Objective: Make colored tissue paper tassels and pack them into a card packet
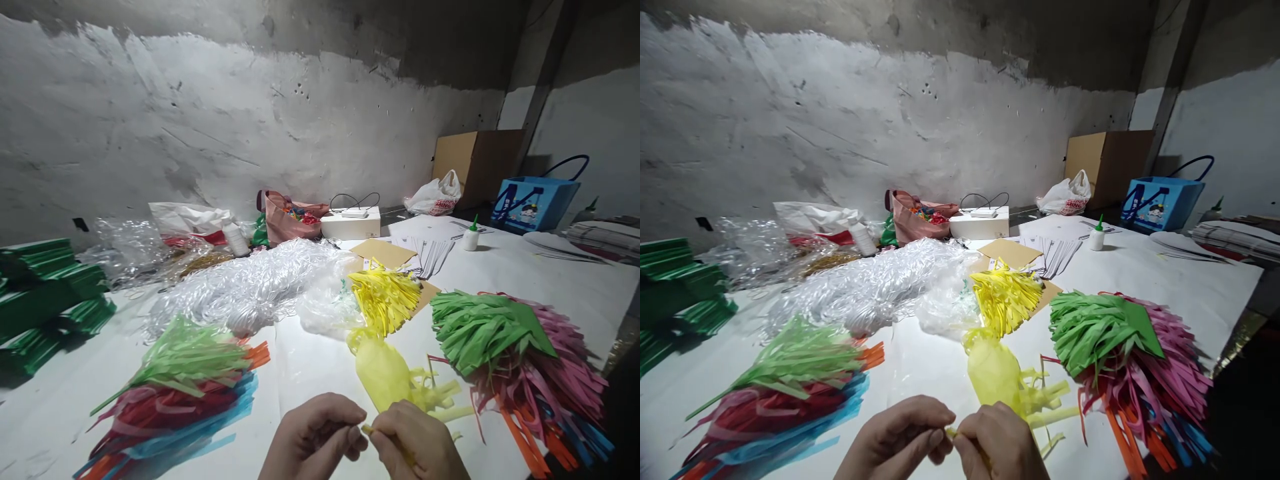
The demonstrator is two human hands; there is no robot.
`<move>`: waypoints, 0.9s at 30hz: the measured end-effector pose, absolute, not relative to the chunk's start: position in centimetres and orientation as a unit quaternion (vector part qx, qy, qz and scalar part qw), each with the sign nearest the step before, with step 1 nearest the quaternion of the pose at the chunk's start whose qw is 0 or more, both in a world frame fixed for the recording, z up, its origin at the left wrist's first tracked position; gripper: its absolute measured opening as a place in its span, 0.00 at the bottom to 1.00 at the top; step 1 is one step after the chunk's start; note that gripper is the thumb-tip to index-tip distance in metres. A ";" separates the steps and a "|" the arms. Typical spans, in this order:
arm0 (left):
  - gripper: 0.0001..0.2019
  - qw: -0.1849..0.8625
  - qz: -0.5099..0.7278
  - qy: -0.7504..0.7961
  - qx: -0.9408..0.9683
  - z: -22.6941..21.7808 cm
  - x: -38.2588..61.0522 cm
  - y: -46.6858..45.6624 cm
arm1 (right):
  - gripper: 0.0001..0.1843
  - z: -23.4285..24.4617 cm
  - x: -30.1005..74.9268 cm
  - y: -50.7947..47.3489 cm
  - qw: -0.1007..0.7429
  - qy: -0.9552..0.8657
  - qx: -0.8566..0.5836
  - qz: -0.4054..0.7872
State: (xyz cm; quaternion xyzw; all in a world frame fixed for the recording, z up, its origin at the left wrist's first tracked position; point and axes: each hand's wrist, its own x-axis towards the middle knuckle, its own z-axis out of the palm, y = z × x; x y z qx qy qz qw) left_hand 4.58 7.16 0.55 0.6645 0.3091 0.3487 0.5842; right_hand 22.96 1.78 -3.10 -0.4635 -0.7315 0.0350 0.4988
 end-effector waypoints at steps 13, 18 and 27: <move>0.10 0.256 0.285 0.228 0.895 1.9 4.2 7.6 | 0.05 -3.7 22.8 1.5 0.473 -0.751 -0.459 0.041; 0.13 0.182 0.307 0.220 0.908 1.5 3.8 7.1 | 0.07 -2.8 22.0 1.7 0.475 -0.772 -0.421 -0.022; 0.15 0.149 0.366 0.259 0.881 -0.1 1.2 6.1 | 0.09 -4.2 20.5 2.2 0.432 -0.796 -0.413 -0.099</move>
